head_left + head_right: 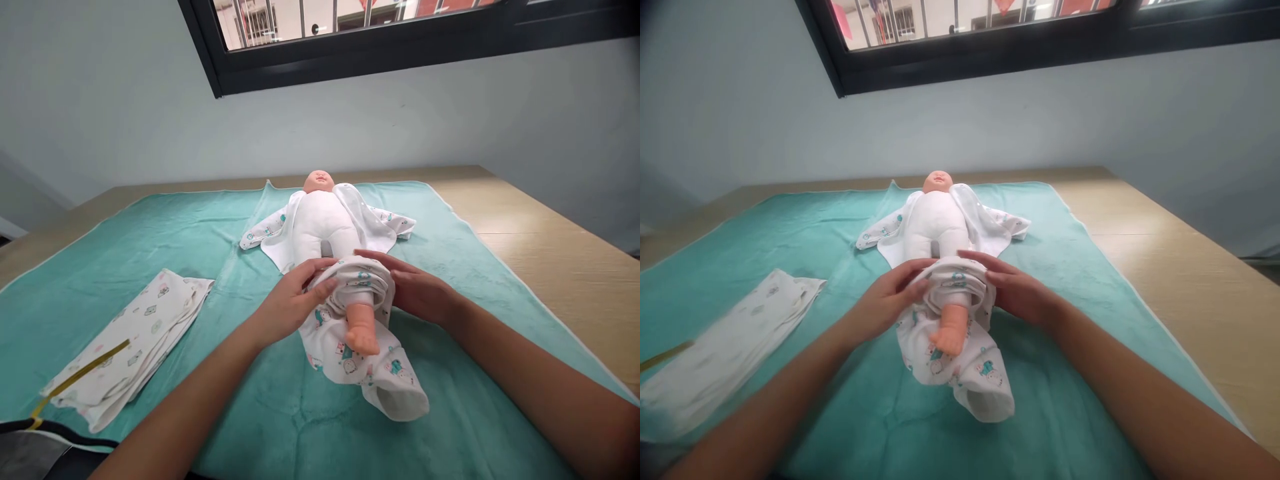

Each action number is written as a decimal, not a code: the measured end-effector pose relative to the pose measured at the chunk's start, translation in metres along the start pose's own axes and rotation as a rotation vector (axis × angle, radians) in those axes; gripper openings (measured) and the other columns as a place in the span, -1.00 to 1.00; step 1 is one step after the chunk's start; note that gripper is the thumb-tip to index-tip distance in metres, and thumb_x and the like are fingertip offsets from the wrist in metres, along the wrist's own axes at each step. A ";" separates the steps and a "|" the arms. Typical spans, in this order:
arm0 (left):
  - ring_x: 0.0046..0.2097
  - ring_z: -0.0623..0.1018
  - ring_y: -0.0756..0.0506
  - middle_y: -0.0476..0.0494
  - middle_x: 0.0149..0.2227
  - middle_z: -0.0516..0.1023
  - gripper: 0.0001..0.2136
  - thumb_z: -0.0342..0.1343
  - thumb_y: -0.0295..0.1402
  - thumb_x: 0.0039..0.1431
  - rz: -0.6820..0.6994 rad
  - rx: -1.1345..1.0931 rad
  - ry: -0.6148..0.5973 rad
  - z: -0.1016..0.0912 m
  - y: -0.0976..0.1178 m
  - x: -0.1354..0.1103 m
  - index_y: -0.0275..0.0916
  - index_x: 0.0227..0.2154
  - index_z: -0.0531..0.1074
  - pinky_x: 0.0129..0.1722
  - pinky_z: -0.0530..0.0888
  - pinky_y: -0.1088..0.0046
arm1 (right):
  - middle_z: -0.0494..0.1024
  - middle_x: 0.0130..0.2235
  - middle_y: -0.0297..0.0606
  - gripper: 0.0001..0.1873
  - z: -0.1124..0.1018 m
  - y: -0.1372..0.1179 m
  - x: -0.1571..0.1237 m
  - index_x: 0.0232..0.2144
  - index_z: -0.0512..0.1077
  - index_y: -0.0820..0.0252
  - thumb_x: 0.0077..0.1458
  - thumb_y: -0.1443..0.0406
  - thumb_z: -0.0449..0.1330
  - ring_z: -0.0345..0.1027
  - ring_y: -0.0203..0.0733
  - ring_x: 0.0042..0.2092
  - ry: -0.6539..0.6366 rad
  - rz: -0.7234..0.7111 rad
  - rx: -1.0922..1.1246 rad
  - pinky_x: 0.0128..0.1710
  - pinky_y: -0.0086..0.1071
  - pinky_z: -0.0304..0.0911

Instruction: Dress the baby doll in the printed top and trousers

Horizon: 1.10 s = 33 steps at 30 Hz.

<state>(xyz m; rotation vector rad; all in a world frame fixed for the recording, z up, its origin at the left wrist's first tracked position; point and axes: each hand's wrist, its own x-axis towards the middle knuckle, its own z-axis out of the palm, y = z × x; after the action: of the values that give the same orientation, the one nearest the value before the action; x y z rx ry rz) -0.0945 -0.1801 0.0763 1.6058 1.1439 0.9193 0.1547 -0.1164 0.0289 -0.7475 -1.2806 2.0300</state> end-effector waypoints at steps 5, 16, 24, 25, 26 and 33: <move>-0.06 0.54 -0.17 -0.16 -0.11 0.61 -0.66 0.06 -0.17 0.27 -0.126 -0.098 0.053 -0.002 0.000 0.005 -0.23 -0.02 0.51 -0.08 0.46 0.32 | 0.59 -0.27 -0.28 -0.67 -0.005 0.010 0.009 -0.22 0.54 0.14 0.03 0.08 0.36 0.45 -0.21 -0.27 0.141 0.029 -0.018 -0.27 -0.37 0.34; -0.31 0.46 -0.05 -0.04 -0.34 0.53 -0.78 0.10 -0.20 0.19 -0.093 0.087 0.141 -0.006 0.006 0.034 -0.24 -0.27 0.50 -0.37 0.39 0.48 | 0.61 -0.22 -0.23 -0.64 0.002 0.012 0.010 -0.17 0.54 0.17 -0.05 0.20 0.41 0.47 -0.16 -0.24 0.128 0.097 -0.028 -0.24 -0.33 0.37; -0.27 0.49 -0.04 -0.07 -0.22 0.53 -0.74 0.08 -0.17 0.23 -0.142 0.115 0.234 0.001 0.000 0.022 -0.23 -0.17 0.46 -0.31 0.42 0.48 | 0.46 -0.37 -0.40 -0.69 -0.007 0.018 0.010 -0.34 0.40 0.18 -0.01 0.12 0.37 0.29 -0.32 -0.37 0.137 -0.057 -0.281 -0.39 -0.45 0.20; -0.24 0.50 -0.06 -0.11 -0.16 0.53 -0.68 0.10 -0.13 0.22 -0.173 0.103 0.237 0.001 0.000 0.013 -0.23 -0.08 0.44 -0.30 0.43 0.46 | 0.45 -0.38 -0.41 -0.69 -0.006 0.020 0.011 -0.34 0.39 0.17 0.03 0.10 0.34 0.26 -0.32 -0.39 0.182 -0.078 -0.303 -0.41 -0.45 0.18; -0.19 0.51 -0.08 -0.14 -0.10 0.51 -0.60 0.13 -0.10 0.20 -0.201 0.090 0.246 0.002 -0.002 0.003 -0.22 0.00 0.40 -0.27 0.45 0.45 | 0.45 -0.39 -0.41 -0.71 -0.006 0.021 0.012 -0.33 0.38 0.16 0.05 0.09 0.31 0.26 -0.32 -0.39 0.225 -0.096 -0.327 -0.41 -0.44 0.17; 0.11 0.49 -0.22 -0.23 0.20 0.40 -0.28 0.31 -0.23 0.05 -0.334 -0.256 0.196 0.028 -0.018 -0.060 -0.13 0.26 0.17 0.01 0.49 0.28 | 0.54 -0.34 -0.32 -0.83 0.003 0.005 0.011 -0.32 0.45 0.09 0.06 0.15 0.24 0.36 -0.16 -0.31 0.384 -0.149 -0.776 -0.34 -0.32 0.24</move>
<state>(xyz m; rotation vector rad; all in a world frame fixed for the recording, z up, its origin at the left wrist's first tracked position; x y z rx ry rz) -0.0901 -0.2423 0.0478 1.0967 1.3219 0.9697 0.1443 -0.1112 0.0243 -1.2613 -1.8151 1.1525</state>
